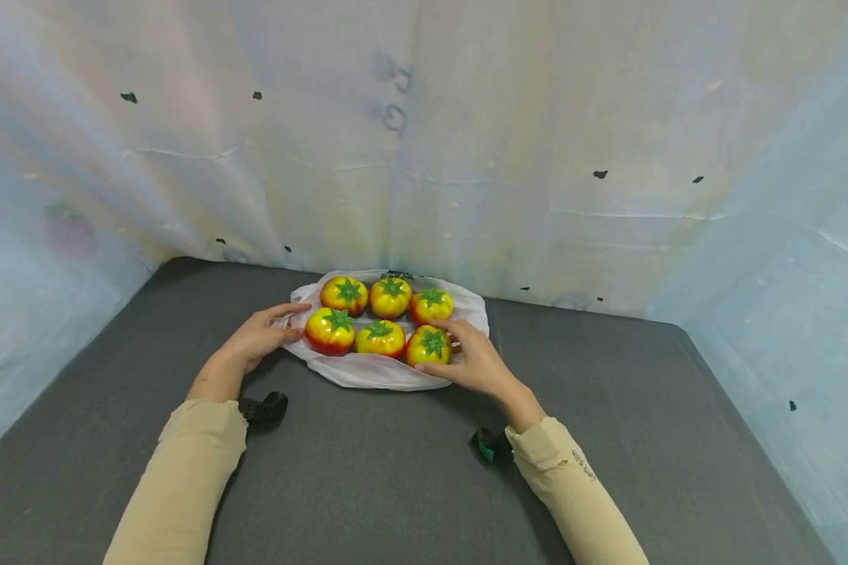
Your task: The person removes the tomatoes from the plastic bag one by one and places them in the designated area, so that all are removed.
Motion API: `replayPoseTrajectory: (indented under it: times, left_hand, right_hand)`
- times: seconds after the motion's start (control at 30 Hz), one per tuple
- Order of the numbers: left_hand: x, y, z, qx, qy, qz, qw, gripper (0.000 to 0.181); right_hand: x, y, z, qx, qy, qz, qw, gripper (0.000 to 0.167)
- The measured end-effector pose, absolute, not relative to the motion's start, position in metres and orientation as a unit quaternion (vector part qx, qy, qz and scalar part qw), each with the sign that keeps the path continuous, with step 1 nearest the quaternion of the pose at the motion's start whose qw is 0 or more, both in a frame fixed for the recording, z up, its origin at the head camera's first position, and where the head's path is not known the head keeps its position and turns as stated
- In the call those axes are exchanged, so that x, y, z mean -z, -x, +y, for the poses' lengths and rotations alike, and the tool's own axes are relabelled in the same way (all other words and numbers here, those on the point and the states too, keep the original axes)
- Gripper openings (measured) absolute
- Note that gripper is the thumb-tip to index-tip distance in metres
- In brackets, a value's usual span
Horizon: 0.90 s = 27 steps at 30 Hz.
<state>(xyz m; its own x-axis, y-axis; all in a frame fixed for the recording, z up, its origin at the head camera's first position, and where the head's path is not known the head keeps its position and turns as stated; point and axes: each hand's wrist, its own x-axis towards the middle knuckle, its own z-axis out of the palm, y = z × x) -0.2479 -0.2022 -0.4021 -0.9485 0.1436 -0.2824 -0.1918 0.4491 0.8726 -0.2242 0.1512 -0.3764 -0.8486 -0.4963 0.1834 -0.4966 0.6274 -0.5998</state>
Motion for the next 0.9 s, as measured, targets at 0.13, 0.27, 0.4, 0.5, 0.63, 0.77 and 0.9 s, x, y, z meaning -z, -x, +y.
replayPoseTrajectory:
  times: [0.13, 0.27, 0.4, 0.5, 0.63, 0.77, 0.9]
  left_hand:
    - [0.403, 0.248, -0.201, -0.52, 0.012, 0.839, 0.159, 0.059]
    - [0.404, 0.248, -0.2, -0.516, 0.012, 0.842, 0.156, 0.058]
    - [0.402, 0.248, -0.199, -0.515, 0.016, 0.843, 0.153, 0.059]
    - [0.401, 0.248, -0.199, -0.516, 0.019, 0.843, 0.151, 0.058]
    - [0.401, 0.248, -0.2, -0.516, 0.018, 0.843, 0.152, 0.058]
    - [0.401, 0.247, -0.201, -0.516, 0.018, 0.842, 0.154, 0.059]
    - [0.401, 0.248, -0.2, -0.521, 0.02, 0.839, 0.155, 0.058]
  right_hand:
    - [0.376, 0.223, 0.151, -0.333, -0.261, -0.906, 0.007, 0.068]
    - [0.376, 0.223, 0.152, -0.332, -0.251, -0.909, 0.021, 0.066]
    - [0.374, 0.226, 0.155, -0.342, -0.24, -0.908, 0.034, 0.065]
    - [0.372, 0.228, 0.158, -0.354, -0.223, -0.908, 0.038, 0.065]
    - [0.369, 0.231, 0.161, -0.365, -0.206, -0.907, 0.039, 0.064]
    - [0.366, 0.233, 0.164, -0.373, -0.194, -0.906, 0.046, 0.062]
    - [0.36, 0.236, 0.171, -0.386, -0.173, -0.904, 0.062, 0.061]
